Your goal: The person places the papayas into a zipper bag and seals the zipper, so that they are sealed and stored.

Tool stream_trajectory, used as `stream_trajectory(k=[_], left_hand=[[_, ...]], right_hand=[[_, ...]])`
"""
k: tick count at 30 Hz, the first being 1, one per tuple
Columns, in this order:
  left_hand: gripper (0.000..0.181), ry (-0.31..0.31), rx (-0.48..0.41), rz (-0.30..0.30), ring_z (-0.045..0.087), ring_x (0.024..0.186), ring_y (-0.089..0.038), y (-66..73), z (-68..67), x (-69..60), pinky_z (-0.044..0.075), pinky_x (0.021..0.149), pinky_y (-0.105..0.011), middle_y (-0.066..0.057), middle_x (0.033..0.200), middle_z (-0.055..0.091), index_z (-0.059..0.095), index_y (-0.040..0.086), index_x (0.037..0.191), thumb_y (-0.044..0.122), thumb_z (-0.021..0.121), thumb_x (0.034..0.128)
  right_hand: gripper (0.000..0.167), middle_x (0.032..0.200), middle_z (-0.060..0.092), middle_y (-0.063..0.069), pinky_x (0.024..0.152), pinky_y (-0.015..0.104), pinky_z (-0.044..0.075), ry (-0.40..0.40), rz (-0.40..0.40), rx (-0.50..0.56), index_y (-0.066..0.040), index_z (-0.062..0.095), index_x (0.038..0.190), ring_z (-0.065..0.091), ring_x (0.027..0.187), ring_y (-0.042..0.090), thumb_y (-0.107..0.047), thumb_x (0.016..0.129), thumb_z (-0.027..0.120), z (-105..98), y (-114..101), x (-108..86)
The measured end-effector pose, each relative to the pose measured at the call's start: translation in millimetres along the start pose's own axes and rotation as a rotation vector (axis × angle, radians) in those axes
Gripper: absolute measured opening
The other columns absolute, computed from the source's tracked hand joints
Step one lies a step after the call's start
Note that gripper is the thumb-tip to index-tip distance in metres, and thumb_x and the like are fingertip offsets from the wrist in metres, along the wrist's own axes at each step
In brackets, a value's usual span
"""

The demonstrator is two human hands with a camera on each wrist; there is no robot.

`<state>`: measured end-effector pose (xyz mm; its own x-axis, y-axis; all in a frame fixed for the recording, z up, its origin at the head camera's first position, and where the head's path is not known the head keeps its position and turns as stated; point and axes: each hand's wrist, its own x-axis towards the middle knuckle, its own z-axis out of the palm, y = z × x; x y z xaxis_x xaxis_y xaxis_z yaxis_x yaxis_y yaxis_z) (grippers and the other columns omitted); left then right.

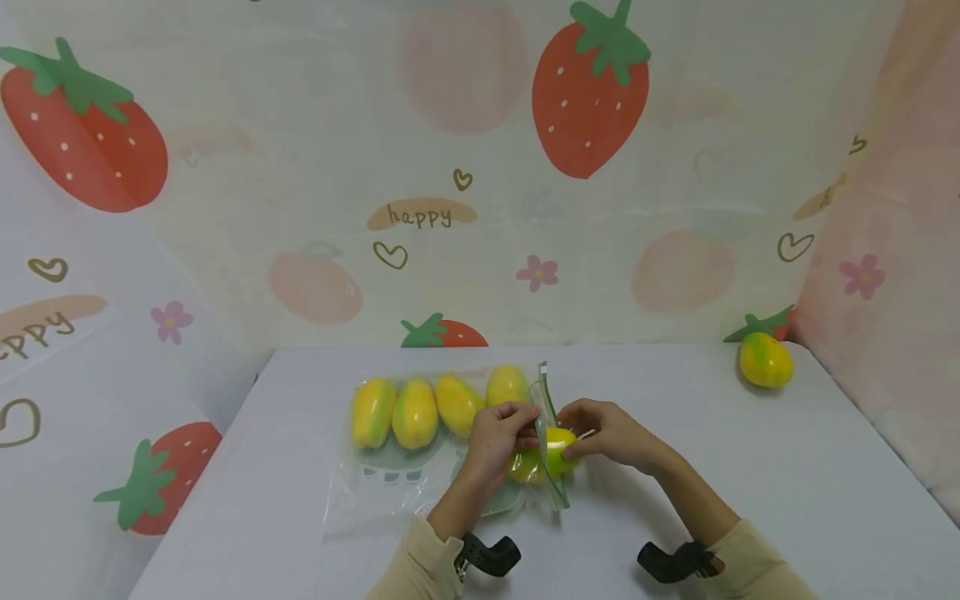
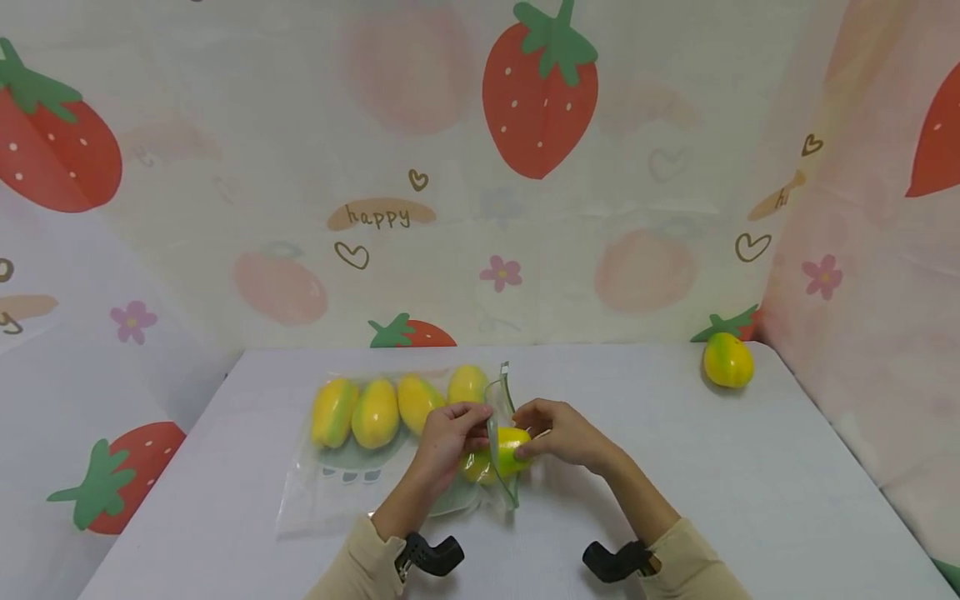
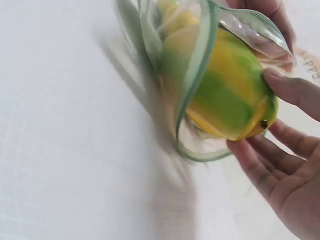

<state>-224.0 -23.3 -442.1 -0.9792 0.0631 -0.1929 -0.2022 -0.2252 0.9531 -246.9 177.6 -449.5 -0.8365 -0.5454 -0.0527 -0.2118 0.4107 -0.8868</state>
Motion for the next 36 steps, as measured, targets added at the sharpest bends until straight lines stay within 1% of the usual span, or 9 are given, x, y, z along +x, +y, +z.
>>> stream_trajectory(k=[3, 5, 11, 15, 18, 23, 25, 31, 36], left_hand=[[0.031, 0.006, 0.004, 0.0, 0.059, 0.061, -0.007, -0.2, 0.0, 0.3, 0.055, 0.059, -0.016, 0.004, 0.069, 0.062, 0.064, -0.015, 0.108, 0.011, 0.065, 0.0916], [0.03, 0.012, -0.001, -0.001, 0.059, 0.061, -0.007, 0.3, 0.2, 0.2, 0.055, 0.059, -0.016, 0.004, 0.068, 0.062, 0.064, -0.015, 0.108, 0.011, 0.065, 0.0918], [0.027, 0.011, -0.014, 0.003, 0.059, 0.061, -0.008, 3.7, -1.2, -0.3, 0.056, 0.06, -0.018, 0.002, 0.069, 0.062, 0.066, -0.012, 0.105, 0.011, 0.064, 0.0922], [0.027, -0.006, 0.018, 0.011, 0.06, 0.061, -0.009, 8.2, -0.9, 1.0, 0.058, 0.063, -0.021, 0.002, 0.07, 0.063, 0.066, -0.011, 0.103, 0.013, 0.066, 0.0915], [0.029, -0.017, 0.041, 0.02, 0.06, 0.063, -0.009, 11.4, 0.6, 1.9, 0.058, 0.064, -0.021, 0.002, 0.071, 0.063, 0.066, -0.011, 0.104, 0.015, 0.066, 0.0914], [0.026, -0.02, 0.044, 0.0, 0.061, 0.064, -0.009, 9.6, 1.5, 2.8, 0.057, 0.06, -0.019, 0.001, 0.072, 0.063, 0.067, -0.011, 0.105, 0.012, 0.064, 0.0927], [0.024, -0.019, 0.04, -0.01, 0.061, 0.063, -0.009, 7.7, 1.5, 3.1, 0.057, 0.059, -0.019, 0.001, 0.071, 0.064, 0.068, -0.009, 0.103, 0.012, 0.064, 0.093], [0.024, -0.022, 0.038, -0.006, 0.061, 0.064, -0.008, 6.2, 1.6, 4.0, 0.057, 0.059, -0.019, 0.002, 0.072, 0.064, 0.068, -0.009, 0.104, 0.012, 0.063, 0.0934], [0.024, -0.018, 0.028, -0.01, 0.06, 0.064, -0.009, 7.1, 1.6, 3.3, 0.056, 0.058, -0.019, 0.001, 0.071, 0.063, 0.068, -0.009, 0.103, 0.012, 0.065, 0.0927]], right_hand=[[0.042, 0.105, 0.067, 0.013, 0.081, 0.027, 0.053, 0.042, 0.002, 0.066, 0.002, 0.062, 0.112, 0.062, 0.092, 0.017, -0.02, 0.08, 0.078, 9.2, 5.3, 3.7], [0.039, 0.102, 0.067, 0.012, 0.079, 0.025, 0.053, 0.044, 0.013, 0.104, 0.002, 0.063, 0.11, 0.063, 0.091, 0.016, -0.021, 0.081, 0.078, 16.7, 9.2, 4.8], [0.041, 0.11, 0.068, 0.013, 0.082, 0.023, 0.054, -0.012, 0.024, 0.178, 0.003, 0.062, 0.116, 0.064, 0.099, 0.017, -0.02, 0.085, 0.074, 29.6, 15.1, 1.7], [0.041, 0.114, 0.067, 0.016, 0.085, 0.024, 0.054, -0.042, -0.005, 0.155, 0.005, 0.061, 0.12, 0.064, 0.102, 0.017, -0.02, 0.088, 0.071, 28.0, 13.9, 0.5], [0.038, 0.111, 0.068, 0.014, 0.084, 0.025, 0.053, -0.035, -0.022, 0.106, 0.002, 0.063, 0.119, 0.062, 0.099, 0.015, -0.02, 0.089, 0.069, 23.3, 11.4, 0.9], [0.034, 0.111, 0.068, 0.014, 0.082, 0.026, 0.053, -0.02, -0.019, 0.054, -0.002, 0.066, 0.118, 0.062, 0.097, 0.014, -0.022, 0.09, 0.068, 12.4, 8.3, 0.4], [0.034, 0.113, 0.068, 0.016, 0.081, 0.029, 0.055, -0.017, -0.008, 0.048, -0.001, 0.065, 0.119, 0.063, 0.097, 0.017, -0.02, 0.091, 0.067, 7.4, 7.4, -0.3], [0.038, 0.117, 0.066, 0.023, 0.081, 0.04, 0.057, 0.021, 0.026, 0.021, 0.004, 0.063, 0.122, 0.064, 0.095, 0.019, -0.02, 0.092, 0.065, -15.5, 2.2, -3.3], [0.042, 0.124, 0.062, 0.025, 0.084, 0.036, 0.057, 0.083, 0.077, -0.009, 0.005, 0.061, 0.123, 0.065, 0.101, 0.02, -0.024, 0.093, 0.064, -40.1, 1.9, -6.7]])
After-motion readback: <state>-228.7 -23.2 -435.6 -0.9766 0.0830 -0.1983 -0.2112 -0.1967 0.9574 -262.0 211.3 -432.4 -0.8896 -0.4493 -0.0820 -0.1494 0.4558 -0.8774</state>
